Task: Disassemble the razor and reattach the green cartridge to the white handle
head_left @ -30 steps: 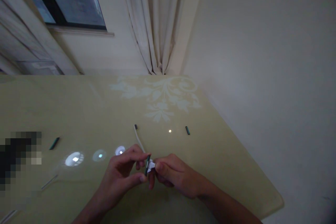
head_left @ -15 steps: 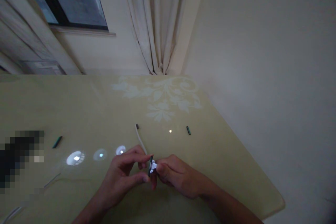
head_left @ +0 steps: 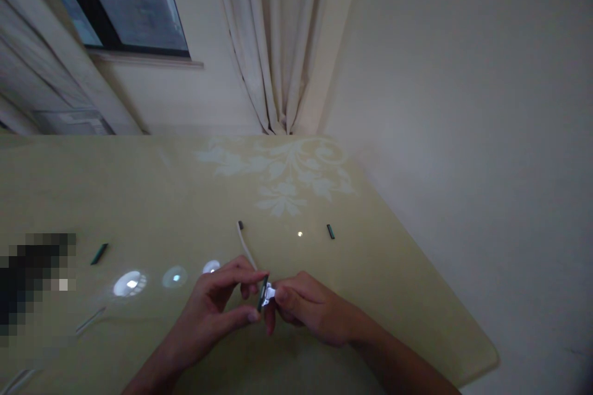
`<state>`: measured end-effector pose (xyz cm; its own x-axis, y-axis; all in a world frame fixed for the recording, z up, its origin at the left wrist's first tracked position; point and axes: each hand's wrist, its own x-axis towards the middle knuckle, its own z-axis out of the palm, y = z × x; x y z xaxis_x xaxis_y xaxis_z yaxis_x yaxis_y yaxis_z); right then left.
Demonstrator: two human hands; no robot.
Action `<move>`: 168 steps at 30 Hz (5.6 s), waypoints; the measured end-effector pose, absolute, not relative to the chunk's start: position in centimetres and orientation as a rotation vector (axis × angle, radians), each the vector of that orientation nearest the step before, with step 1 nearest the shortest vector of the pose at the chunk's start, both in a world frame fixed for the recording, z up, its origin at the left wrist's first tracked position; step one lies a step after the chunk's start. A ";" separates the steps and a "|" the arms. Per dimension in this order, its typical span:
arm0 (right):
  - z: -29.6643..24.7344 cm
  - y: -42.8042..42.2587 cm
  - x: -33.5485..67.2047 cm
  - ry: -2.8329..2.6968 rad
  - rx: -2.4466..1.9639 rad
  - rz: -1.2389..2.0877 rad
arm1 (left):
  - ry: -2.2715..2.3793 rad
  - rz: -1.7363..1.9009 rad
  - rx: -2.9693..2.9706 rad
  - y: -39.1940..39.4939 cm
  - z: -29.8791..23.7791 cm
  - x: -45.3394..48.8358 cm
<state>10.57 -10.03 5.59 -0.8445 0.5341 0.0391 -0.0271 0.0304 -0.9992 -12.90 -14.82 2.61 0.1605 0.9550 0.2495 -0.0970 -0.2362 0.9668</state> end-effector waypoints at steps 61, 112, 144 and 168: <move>6.4 -9.9 10.8 -2.021 -0.469 1.770 | 0.880 1.329 1.362 -14.7 2.8 -12.5; 6.0 -9.2 11.2 -2.023 -0.443 1.833 | 0.918 1.273 1.331 -14.8 3.2 -12.0; 5.9 -9.0 11.5 -2.021 -0.436 1.906 | 0.880 1.305 1.325 -14.8 3.1 -11.9; 6.4 -8.9 11.6 -2.061 -0.437 1.898 | 0.877 1.305 1.272 -14.9 3.4 -11.5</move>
<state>11.65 -8.94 6.44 -0.9072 0.4203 0.0174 0.0172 0.0784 -0.9968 -11.47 -14.86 3.40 0.1319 0.9723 0.1928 -0.1890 -0.1663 0.9678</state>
